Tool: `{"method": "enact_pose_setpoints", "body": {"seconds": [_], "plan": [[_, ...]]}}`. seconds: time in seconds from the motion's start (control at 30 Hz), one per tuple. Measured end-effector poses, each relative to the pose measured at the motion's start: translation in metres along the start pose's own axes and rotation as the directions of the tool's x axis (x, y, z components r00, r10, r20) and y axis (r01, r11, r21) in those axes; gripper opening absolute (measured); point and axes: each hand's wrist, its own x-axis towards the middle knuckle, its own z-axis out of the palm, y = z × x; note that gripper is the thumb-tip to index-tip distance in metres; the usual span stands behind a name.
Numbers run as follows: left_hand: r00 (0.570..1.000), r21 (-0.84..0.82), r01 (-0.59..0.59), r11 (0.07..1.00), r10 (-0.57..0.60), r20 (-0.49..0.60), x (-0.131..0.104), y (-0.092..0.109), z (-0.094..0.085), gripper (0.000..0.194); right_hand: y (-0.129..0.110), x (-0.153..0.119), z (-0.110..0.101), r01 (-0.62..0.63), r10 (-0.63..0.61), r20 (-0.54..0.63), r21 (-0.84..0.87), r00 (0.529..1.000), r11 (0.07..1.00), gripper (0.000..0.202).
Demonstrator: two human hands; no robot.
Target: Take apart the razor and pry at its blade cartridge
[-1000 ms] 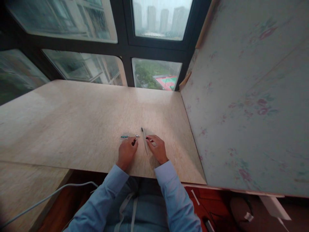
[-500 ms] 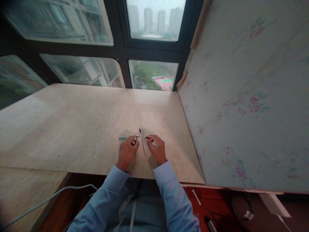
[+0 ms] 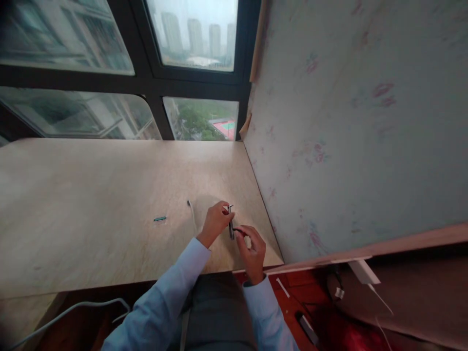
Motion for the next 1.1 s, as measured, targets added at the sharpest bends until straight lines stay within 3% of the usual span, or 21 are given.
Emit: {"method": "enact_pose_setpoints", "body": {"seconds": [0.17,0.33,0.53,0.7,0.77,0.87,0.97,1.1], "plan": [[0.998,0.082,0.014,0.997,-0.018,0.056,0.014,0.016,0.032,0.034,0.020,-0.007,-0.017,-0.059,0.054,-0.085,-0.055,0.995,0.997,0.012],[0.998,0.132,0.007,0.991,-0.016,0.062,0.016,0.018,0.041,0.036,0.031,-0.011,-0.021,-0.187,0.188,-0.127,0.018,0.974,0.982,0.017],[0.999,0.113,-0.013,0.993,0.008,0.041,0.011,0.017,0.033,0.041,0.029,-0.007,-0.022,-0.281,0.294,-0.166,0.099,0.941,0.955,0.025],[0.992,-0.187,-0.112,0.976,0.098,-0.084,-0.017,0.005,0.003,0.035,0.017,-0.007,-0.013,-0.294,0.319,-0.149,0.165,0.936,0.941,0.023],[0.996,-0.419,-0.088,0.904,0.080,-0.036,-0.034,-0.004,-0.013,0.037,0.009,-0.007,-0.003,-0.266,0.295,-0.123,0.211,0.948,0.941,0.019],[0.990,-0.673,0.043,0.738,0.057,0.126,-0.059,-0.019,-0.033,0.045,-0.006,-0.005,0.016,-0.165,0.183,-0.074,0.208,0.980,0.964,0.012],[0.989,-0.771,0.090,0.631,0.032,0.142,-0.076,-0.035,-0.046,0.050,-0.020,-0.002,0.036,-0.001,0.001,-0.001,0.129,1.000,0.992,0.009],[0.995,-0.838,0.102,0.536,-0.044,0.093,-0.085,-0.055,-0.056,0.055,-0.035,0.001,0.063,0.169,-0.177,0.108,0.078,0.978,0.983,0.017]]}}
